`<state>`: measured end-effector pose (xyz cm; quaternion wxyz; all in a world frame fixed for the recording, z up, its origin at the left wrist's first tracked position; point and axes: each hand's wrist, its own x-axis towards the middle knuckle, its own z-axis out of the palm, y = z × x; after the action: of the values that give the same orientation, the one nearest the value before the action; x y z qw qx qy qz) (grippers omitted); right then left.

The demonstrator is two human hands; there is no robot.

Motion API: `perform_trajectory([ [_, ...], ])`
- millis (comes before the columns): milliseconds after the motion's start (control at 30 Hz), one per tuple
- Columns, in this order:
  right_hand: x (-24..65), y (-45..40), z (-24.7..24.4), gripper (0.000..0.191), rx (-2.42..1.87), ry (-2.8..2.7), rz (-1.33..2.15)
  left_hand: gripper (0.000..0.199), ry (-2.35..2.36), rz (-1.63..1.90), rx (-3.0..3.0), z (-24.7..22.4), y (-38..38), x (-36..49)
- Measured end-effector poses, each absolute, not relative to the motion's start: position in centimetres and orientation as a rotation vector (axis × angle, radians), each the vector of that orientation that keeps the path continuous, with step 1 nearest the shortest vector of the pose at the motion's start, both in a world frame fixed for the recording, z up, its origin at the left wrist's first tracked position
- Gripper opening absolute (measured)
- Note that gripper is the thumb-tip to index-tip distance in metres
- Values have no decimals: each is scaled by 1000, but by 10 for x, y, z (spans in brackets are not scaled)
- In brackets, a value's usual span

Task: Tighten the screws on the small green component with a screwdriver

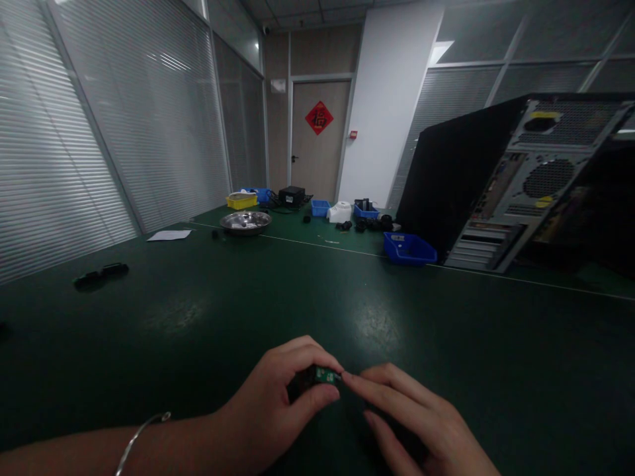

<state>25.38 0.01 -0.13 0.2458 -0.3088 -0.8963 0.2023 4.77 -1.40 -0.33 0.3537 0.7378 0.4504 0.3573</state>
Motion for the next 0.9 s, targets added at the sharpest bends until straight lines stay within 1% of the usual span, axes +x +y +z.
perform_trajectory([
  [433,253,0,-5,45,-816,-2460,659,17,1147,975,1834,-3,-15,48],
  [900,253,2,-4,48,-775,-2450,663,18,1119,983,1769,-6,-13,47],
])
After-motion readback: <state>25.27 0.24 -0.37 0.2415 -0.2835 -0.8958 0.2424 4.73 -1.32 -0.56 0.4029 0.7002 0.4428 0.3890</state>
